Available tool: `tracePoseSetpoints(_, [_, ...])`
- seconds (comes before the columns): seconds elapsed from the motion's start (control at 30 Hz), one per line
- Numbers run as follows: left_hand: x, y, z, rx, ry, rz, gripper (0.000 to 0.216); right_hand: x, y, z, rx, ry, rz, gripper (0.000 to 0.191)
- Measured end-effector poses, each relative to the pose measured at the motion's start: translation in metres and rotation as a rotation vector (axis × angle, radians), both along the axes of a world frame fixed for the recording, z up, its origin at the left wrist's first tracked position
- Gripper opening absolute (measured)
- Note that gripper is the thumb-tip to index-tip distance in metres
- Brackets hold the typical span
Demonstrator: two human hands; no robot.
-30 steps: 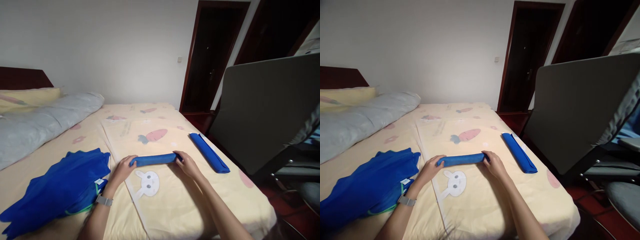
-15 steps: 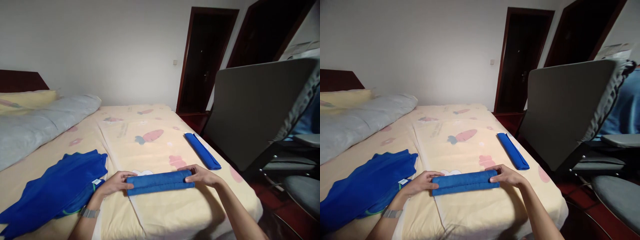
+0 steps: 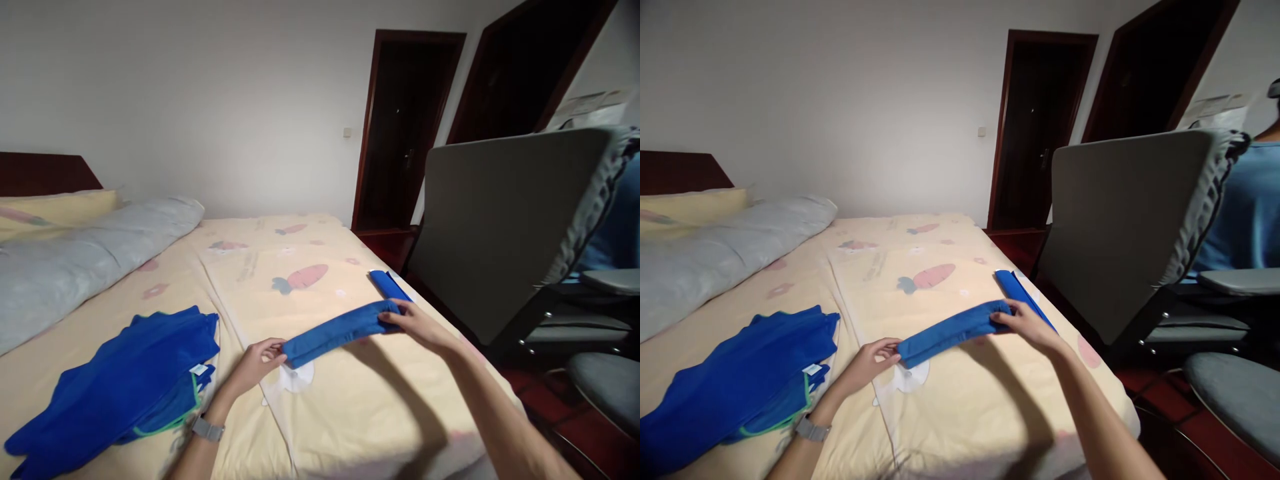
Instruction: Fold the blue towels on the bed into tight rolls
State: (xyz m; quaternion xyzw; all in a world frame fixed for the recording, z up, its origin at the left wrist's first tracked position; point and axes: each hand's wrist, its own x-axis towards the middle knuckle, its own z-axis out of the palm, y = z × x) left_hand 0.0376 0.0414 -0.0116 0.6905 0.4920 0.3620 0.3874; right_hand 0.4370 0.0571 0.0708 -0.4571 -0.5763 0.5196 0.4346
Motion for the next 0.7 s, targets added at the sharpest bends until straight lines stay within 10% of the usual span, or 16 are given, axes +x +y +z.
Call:
tracePoseSetpoints(0.27, [-0.016,0.013,-0.006,0.068,-0.041,0.153,0.035,0.059,0.096,0.120,0.280,-0.513,-0.424,0.016])
tracePoseSetpoints(0.37, [-0.021,0.014,-0.009,0.068,-0.009,0.139,0.033,0.086,0.109,0.132,0.518,-0.958,-0.607,0.018])
tracePoseSetpoints(0.47, [-0.022,0.014,-0.012,0.080,0.068,0.102,0.032,0.105,0.096,0.093,0.684,-1.153,-0.525,0.034])
tracePoseSetpoints(0.7, [-0.023,0.012,-0.016,0.114,0.180,0.090,0.030,0.129,0.029,-0.087,0.823,-1.251,-0.117,0.043])
